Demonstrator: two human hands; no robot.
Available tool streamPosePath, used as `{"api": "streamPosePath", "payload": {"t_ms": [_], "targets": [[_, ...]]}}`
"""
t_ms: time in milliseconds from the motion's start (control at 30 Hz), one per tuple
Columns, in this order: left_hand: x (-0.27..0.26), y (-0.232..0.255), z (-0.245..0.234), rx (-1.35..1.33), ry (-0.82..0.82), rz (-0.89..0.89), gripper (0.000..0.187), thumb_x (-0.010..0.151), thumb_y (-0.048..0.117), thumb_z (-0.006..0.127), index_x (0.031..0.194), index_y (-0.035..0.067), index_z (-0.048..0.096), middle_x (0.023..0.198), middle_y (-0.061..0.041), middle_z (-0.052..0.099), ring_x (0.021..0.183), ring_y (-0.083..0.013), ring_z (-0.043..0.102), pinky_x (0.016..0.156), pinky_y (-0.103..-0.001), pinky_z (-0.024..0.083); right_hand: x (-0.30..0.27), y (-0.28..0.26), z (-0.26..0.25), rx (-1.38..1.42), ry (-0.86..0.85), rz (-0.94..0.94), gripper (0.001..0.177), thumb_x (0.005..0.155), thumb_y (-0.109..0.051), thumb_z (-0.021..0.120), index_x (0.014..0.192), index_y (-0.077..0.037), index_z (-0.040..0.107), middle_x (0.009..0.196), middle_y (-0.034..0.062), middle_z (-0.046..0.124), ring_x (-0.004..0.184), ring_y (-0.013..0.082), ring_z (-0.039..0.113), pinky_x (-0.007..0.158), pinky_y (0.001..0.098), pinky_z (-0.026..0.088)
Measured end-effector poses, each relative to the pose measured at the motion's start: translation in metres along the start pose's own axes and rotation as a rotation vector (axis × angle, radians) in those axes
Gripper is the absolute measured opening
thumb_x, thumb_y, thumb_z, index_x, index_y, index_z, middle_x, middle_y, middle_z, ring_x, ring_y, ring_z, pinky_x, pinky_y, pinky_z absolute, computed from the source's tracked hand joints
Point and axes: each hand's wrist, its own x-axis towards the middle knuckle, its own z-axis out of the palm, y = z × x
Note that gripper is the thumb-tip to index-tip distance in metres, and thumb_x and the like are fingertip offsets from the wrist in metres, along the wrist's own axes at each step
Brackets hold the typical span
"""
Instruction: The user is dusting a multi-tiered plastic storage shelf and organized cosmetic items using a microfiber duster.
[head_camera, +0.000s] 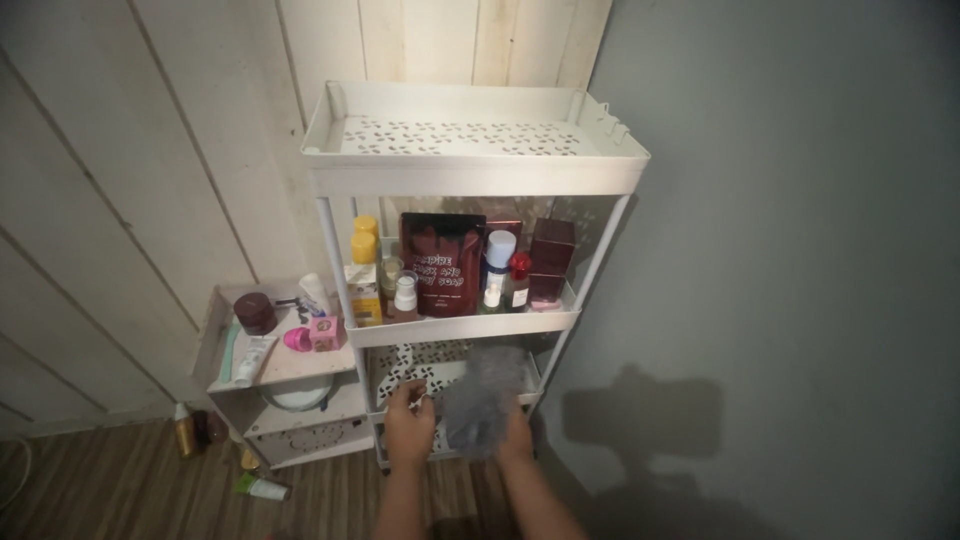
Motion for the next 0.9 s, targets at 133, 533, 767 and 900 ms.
{"api": "streamPosePath", "payload": {"t_ms": [133,533,767,900], "targets": [[0.003,0.007,0.000,0.009,-0.017,-0.043,0.029,0.088,0.008,0.065,0.116,0.005,0.070,0.111,-0.013,0.073,0.099,-0.0242,0.071,0.084,-0.037,0.057,-0.005,-0.008,0.021,0.173,-0.114,0.124,0.054,0.103,-0.041,0.044,0.133,-0.001,0.065,0.123,0.0134,0.072,0.112,0.0285,0.068,0.098,0.0396,0.052],[-0.005,0.003,0.016,-0.026,-0.030,-0.068,0.028,0.089,0.015,0.067,0.115,0.005,0.072,0.104,-0.014,0.077,0.097,-0.0263,0.076,0.085,-0.038,0.058,-0.034,-0.059,0.043,-0.356,-0.062,0.094,0.042,0.085,-0.012,0.063,0.127,-0.009,0.070,0.113,0.0128,0.076,0.102,0.0283,0.073,0.092,0.0421,0.057],[-0.007,0.001,0.012,-0.052,0.022,-0.106,0.025,0.092,0.018,0.066,0.113,0.005,0.073,0.102,-0.014,0.077,0.098,-0.0256,0.075,0.079,-0.038,0.057,-0.029,-0.066,0.017,-0.859,0.331,-0.026,0.049,0.080,-0.008,0.075,0.128,-0.003,0.066,0.123,0.0243,0.068,0.116,0.0394,0.065,0.098,0.0432,0.052],[-0.006,0.008,0.010,-0.101,-0.001,-0.170,0.028,0.091,0.019,0.067,0.116,0.006,0.072,0.103,-0.014,0.075,0.095,-0.0262,0.075,0.076,-0.039,0.060,-0.008,-0.050,0.000,-0.965,0.105,-0.067,0.041,0.081,-0.009,0.069,0.121,0.000,0.072,0.122,0.0248,0.070,0.117,0.0376,0.068,0.101,0.0413,0.053]]}}
